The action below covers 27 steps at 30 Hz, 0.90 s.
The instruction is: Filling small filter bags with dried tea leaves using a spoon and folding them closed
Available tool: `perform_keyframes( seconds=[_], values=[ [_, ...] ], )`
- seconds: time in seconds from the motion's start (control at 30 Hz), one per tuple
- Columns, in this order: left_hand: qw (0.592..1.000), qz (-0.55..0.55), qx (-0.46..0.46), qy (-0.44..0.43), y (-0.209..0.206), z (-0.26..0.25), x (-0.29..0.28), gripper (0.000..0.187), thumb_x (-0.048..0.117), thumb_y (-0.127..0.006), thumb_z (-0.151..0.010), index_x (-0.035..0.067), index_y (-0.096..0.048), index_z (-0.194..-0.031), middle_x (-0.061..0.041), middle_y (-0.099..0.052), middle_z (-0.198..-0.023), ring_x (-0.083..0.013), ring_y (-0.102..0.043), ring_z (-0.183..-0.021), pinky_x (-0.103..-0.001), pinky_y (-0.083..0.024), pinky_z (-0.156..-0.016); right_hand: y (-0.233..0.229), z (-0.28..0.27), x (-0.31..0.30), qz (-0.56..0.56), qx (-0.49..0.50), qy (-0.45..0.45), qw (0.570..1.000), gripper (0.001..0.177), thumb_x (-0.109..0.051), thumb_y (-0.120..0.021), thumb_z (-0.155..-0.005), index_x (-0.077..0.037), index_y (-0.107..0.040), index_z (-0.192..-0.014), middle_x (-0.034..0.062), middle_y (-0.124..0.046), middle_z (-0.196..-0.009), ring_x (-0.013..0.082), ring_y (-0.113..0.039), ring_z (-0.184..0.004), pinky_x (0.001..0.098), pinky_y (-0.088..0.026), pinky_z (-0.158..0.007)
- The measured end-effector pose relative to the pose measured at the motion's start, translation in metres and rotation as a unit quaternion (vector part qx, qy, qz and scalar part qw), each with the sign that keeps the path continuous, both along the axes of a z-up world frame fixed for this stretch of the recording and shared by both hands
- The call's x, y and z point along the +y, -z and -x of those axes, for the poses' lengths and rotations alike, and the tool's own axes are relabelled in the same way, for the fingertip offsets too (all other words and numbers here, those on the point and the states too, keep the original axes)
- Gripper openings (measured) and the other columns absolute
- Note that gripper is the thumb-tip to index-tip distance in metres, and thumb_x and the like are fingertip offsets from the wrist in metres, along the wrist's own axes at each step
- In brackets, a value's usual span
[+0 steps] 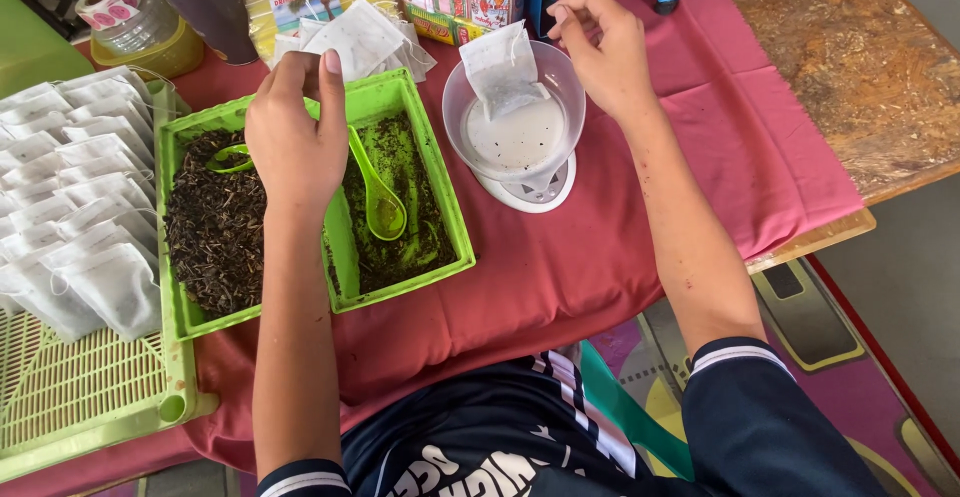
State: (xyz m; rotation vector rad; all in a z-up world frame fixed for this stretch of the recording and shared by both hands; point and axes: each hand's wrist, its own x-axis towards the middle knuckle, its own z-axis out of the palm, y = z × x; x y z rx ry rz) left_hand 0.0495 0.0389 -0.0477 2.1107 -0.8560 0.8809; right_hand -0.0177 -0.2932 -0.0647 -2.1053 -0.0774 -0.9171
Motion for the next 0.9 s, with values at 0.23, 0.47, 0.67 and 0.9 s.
perform_keyframes(
  seconds=[0.23,0.47,0.67,0.9],
  values=[
    [1.000,0.002,-0.013,0.015,0.001,0.002,-0.001,0.032,0.026,-0.050,-0.116,0.003,-0.062,-0.098,-0.007,-0.068,-0.084,-0.0255,-0.062,-0.070,-0.040,-0.042,-0.057,0.004,-0.002,-0.002,0.018,-0.008,-0.005,1.000,0.011,-0.008,-0.058,-0.106,-0.009,-0.069,-0.106,0.0026,-0.075,-0.090,0.0092,-0.068,-0.085,0.0237,-0.051,-0.075],
    [1.000,-0.003,-0.009,0.014,0.001,0.001,-0.001,0.030,0.025,-0.051,-0.116,0.003,-0.062,-0.098,-0.008,-0.068,-0.083,-0.0252,-0.061,-0.069,-0.041,-0.043,-0.056,0.004,-0.002,0.000,0.040,0.002,0.000,0.999,0.011,-0.009,-0.058,-0.106,-0.010,-0.069,-0.106,0.0016,-0.074,-0.091,0.0094,-0.070,-0.089,0.0240,-0.048,-0.072],
    [1.000,-0.010,-0.014,0.015,0.000,0.001,-0.001,0.030,0.025,-0.050,-0.115,0.004,-0.062,-0.097,-0.007,-0.066,-0.081,-0.0229,-0.061,-0.068,-0.040,-0.044,-0.055,0.006,-0.005,-0.004,0.091,-0.020,0.017,0.995,0.012,-0.008,-0.062,-0.104,-0.010,-0.071,-0.112,0.0029,-0.074,-0.101,0.0147,-0.064,-0.096,0.0280,-0.047,-0.074],
    [1.000,-0.021,-0.016,0.011,0.001,0.002,-0.003,0.029,0.025,-0.051,-0.116,0.005,-0.060,-0.097,-0.004,-0.062,-0.078,-0.0240,-0.056,-0.067,-0.041,-0.042,-0.055,0.005,-0.008,-0.007,0.178,-0.046,0.033,0.982,0.015,-0.006,-0.068,-0.102,-0.008,-0.071,-0.117,0.0042,-0.069,-0.107,0.0243,-0.054,-0.099,0.0334,-0.045,-0.079]
  ],
)
